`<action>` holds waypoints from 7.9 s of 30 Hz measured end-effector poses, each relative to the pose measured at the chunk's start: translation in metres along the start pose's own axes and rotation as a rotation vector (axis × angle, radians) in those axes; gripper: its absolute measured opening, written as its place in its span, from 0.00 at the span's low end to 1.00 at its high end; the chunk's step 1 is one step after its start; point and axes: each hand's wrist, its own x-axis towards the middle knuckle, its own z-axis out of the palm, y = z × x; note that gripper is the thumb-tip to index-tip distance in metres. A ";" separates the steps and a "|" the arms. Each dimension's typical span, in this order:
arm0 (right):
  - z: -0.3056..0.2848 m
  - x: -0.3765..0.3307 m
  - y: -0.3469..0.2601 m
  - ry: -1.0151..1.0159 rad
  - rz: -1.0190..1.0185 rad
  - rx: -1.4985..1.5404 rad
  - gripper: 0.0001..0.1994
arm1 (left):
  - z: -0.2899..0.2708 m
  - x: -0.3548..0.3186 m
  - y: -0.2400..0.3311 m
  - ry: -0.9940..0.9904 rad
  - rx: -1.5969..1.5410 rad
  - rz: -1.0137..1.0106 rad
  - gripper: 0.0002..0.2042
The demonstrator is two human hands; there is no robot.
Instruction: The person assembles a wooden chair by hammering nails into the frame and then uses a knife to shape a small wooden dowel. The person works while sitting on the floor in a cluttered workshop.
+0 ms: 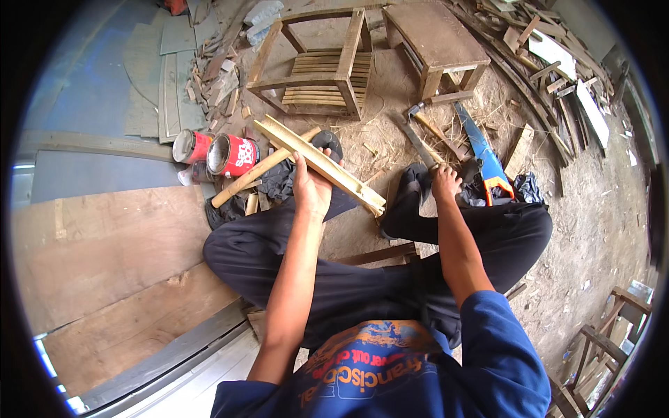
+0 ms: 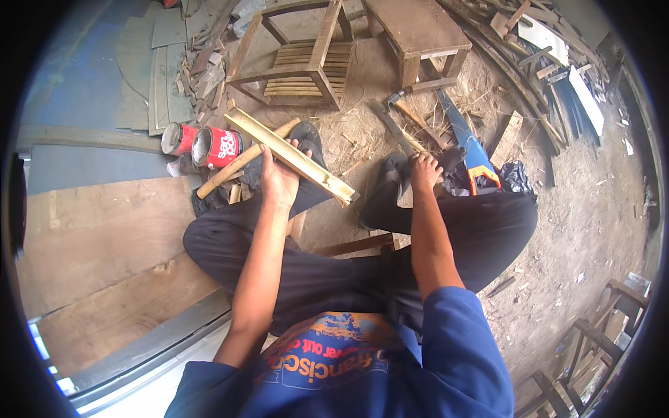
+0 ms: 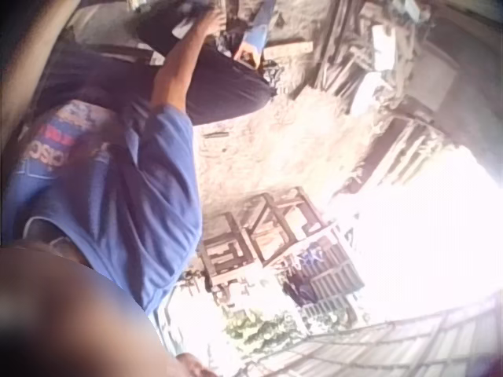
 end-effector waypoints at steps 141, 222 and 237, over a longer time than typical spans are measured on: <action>-0.410 -0.112 -0.179 0.295 -0.432 1.159 0.15 | 0.212 0.166 0.145 -0.504 0.896 0.937 0.29; -0.290 -0.112 -0.171 0.316 -0.179 1.291 0.15 | 0.191 0.198 0.158 -0.562 0.345 0.641 0.24; -0.426 -0.127 -0.176 0.463 -0.530 1.339 0.14 | 0.203 0.187 0.118 -0.588 0.481 0.660 0.27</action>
